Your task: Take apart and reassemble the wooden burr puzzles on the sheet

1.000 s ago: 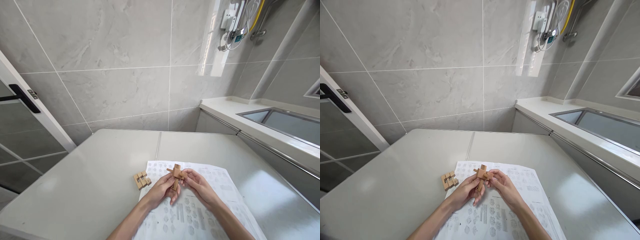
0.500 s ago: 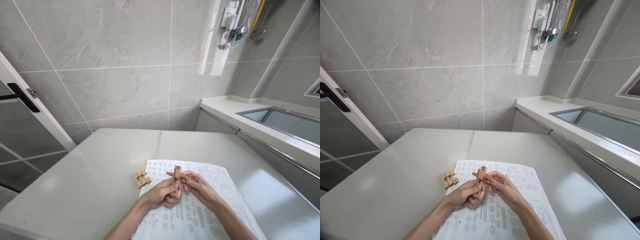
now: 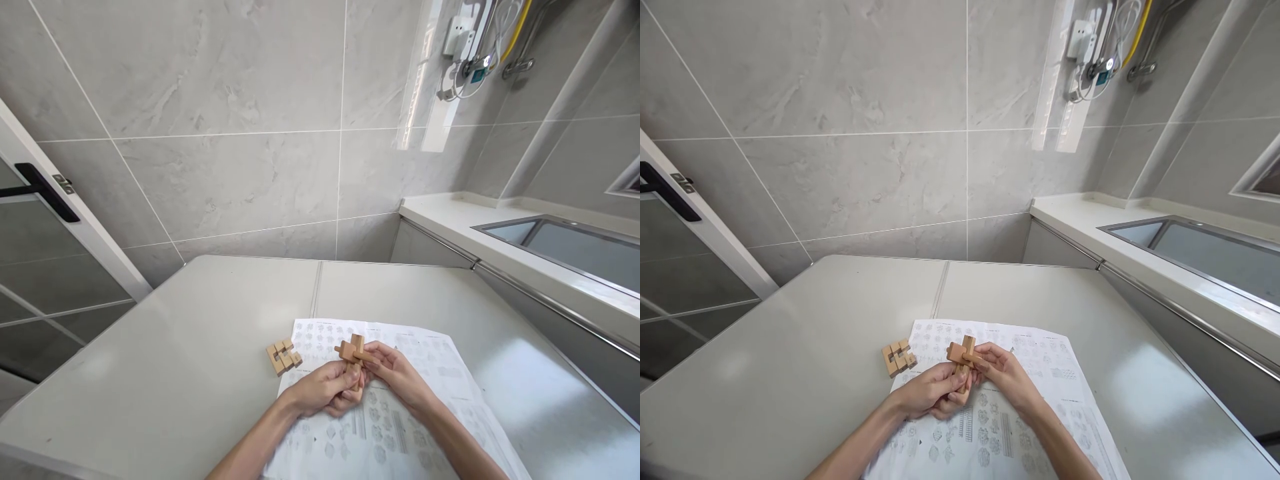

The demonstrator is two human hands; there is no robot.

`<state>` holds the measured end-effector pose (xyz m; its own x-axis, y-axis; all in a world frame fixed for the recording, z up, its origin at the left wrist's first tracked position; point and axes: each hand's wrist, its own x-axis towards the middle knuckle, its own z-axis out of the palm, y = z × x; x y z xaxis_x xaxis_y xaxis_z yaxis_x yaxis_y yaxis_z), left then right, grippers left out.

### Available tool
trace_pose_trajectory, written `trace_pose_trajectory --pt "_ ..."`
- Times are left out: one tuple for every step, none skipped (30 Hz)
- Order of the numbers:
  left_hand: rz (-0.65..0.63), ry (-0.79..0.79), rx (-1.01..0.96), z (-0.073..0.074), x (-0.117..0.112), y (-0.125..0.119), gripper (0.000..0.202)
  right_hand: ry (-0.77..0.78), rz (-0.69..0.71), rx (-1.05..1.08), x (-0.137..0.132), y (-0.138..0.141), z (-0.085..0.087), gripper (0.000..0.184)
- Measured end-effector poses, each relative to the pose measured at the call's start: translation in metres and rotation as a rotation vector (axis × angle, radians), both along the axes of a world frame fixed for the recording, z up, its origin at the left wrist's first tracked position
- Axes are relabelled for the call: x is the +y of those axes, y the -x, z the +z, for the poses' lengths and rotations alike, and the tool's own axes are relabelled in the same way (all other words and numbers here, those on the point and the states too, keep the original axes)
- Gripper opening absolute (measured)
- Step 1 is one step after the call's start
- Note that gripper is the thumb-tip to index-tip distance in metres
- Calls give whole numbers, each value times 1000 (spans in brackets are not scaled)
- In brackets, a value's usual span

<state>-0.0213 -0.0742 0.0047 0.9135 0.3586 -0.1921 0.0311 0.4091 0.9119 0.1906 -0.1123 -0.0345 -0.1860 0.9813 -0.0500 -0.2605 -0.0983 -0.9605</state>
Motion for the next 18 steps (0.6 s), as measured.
trace_pose_trajectory --pt "18 -3 20 -1 1 0 46 -2 -5 11 0 1 -1 37" --pt "38 -12 40 -3 1 0 48 -3 -7 29 1 2 -2 37" --pt "60 -22 54 -4 1 0 51 -3 -6 50 1 2 -3 37" --pt "85 -23 57 -5 1 0 54 -2 -7 69 1 3 -3 36" --pt "108 -10 47 -6 0 -1 55 2 -11 85 1 3 -3 35" --pt "126 17 28 -7 -1 -2 53 6 -18 96 1 3 -2 34" --pt "140 50 4 -7 -1 -2 50 8 -27 105 1 3 -1 34" --pt "145 78 -19 -7 -1 -3 49 10 -28 113 1 3 0 34" --pt "138 98 -36 -7 -1 -3 48 11 -23 118 0 2 2 34" --pt "125 105 -45 -8 -1 -3 48 11 -11 119 0 2 3 35" --pt "109 104 -49 -8 0 -3 48 11 3 113 -1 2 4 35" --pt "95 98 -48 -9 1 -3 49 9 16 102 -1 1 5 36" --pt "82 92 -46 -10 1 -3 49 7 28 90 -2 1 5 36" --pt "75 87 -43 -11 2 -3 50 7 40 80 -2 0 4 36" --pt "71 82 -40 -12 3 -3 51 6 50 76 -2 -1 4 36" --pt "68 76 -38 -13 3 -3 52 7 63 78 -1 -2 3 36" --pt "65 71 -39 -13 4 -3 53 13 75 84 -1 -3 2 36" --pt "65 69 -42 -14 4 -3 54 21 85 89 0 -5 1 36"
